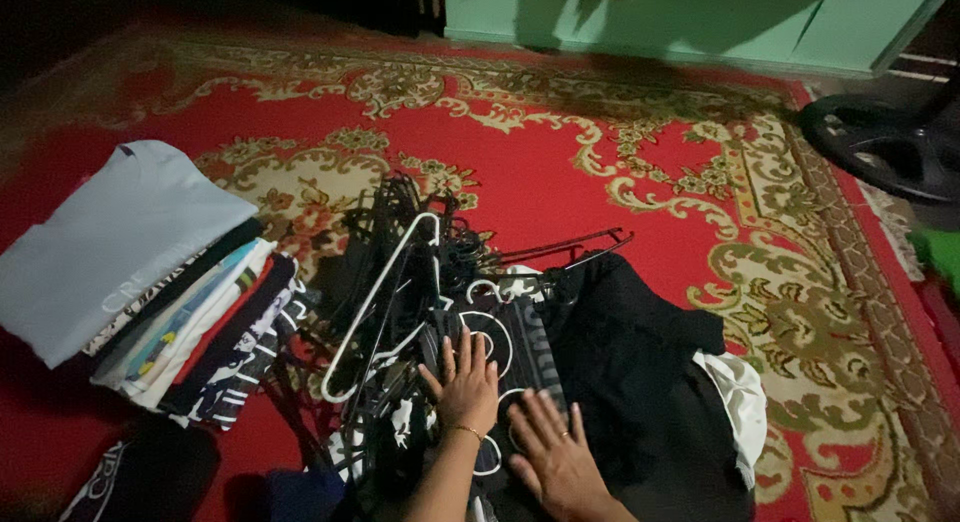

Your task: The person puts shirts and shorts onto plastic hangers by hand while sitting on a patterned rug.

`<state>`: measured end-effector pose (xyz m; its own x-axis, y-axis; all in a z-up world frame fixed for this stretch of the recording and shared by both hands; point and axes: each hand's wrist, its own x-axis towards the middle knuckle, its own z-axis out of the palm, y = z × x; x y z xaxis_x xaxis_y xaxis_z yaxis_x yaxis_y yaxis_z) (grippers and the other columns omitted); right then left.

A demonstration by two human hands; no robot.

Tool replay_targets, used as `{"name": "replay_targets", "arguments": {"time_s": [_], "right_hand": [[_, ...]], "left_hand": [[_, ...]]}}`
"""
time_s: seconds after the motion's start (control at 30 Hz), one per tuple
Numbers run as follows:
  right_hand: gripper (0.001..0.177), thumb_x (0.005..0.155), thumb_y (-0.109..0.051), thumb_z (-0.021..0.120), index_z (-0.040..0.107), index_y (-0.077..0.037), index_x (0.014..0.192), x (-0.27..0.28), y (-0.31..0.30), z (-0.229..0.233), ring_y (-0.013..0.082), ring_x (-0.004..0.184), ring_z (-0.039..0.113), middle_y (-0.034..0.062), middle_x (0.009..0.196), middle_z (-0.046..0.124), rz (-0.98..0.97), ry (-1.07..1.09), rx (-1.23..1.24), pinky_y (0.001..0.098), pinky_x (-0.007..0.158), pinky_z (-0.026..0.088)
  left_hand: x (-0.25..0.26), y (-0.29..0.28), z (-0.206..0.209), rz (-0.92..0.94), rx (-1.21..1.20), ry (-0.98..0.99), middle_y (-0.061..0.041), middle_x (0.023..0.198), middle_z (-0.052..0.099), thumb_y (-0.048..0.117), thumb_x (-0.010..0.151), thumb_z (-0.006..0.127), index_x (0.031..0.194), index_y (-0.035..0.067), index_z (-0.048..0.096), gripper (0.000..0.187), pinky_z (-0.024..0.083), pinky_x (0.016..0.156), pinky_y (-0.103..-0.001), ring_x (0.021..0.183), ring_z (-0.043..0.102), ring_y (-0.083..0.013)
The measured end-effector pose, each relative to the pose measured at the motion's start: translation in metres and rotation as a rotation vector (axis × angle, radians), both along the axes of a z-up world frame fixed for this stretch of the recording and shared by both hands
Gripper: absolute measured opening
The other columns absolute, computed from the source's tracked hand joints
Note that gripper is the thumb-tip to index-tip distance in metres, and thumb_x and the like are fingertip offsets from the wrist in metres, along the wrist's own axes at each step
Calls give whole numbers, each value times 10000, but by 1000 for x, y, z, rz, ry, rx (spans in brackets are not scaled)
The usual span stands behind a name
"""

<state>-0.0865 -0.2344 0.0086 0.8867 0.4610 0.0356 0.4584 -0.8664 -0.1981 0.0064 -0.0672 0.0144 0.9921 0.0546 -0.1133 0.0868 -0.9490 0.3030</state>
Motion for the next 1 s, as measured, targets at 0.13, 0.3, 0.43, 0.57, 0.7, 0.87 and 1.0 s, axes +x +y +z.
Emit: {"name": "replay_targets", "arguments": {"time_s": [0.13,0.3,0.43,0.57,0.7,0.87,1.0], "right_hand": [[724,985,-439,504,298,-41,1553,8,0,-32,365,1518,174,209,1627,244,-134,-313,103,606,1158,150],[735,946,-418,539,306,-37,1530,9,-2,-36,365,1499,201,214,1645,251,-206,-227,108,596,1148,160],[751,907,-381,619,343,-60,1527,13,2,-11,334,1468,307,167,1609,311,-396,-78,199,536,1140,317],[749,908,-433,683,409,-107,1525,47,-6,2,303,1299,584,124,1402,584,-732,296,279,436,1016,522],[581,821,-292,827,639,24,1271,96,-26,-17,336,1024,708,200,1136,756,-636,477,781,394,844,570],[640,736,-43,797,578,14,1334,115,-24,13,293,989,736,156,1115,757,-639,938,1196,392,828,619],[651,738,-50,772,617,14,1367,133,-16,76,257,1034,706,162,1165,758,-205,828,1004,358,899,570]], "left_hand": [[-10,-23,-9,-22,5,-83,-28,1709,57,475,1046,339,1609,212,217,633,20,1192,-666,1572,34,-303],[-23,-7,-15,-5,1,-85,-53,1723,33,502,1046,295,1610,190,161,658,-6,1173,-646,1568,10,-317],[-18,8,14,31,38,111,-10,1716,42,486,1043,286,1624,230,160,647,-13,1210,-657,1581,-2,-263],[-15,9,6,-24,83,45,-66,1703,84,432,1058,341,1609,161,194,631,-12,1220,-636,1575,9,-272],[-11,14,-19,-88,53,-133,-123,1683,172,366,1054,417,1579,95,287,605,59,1225,-583,1564,69,-316],[1,12,-15,-32,-164,33,-120,1668,211,393,1043,384,1543,139,371,562,131,1251,-505,1558,134,-314],[39,10,-5,88,-765,101,-156,1483,608,604,1049,275,1448,55,588,748,416,1173,-403,1407,539,-331]]}}
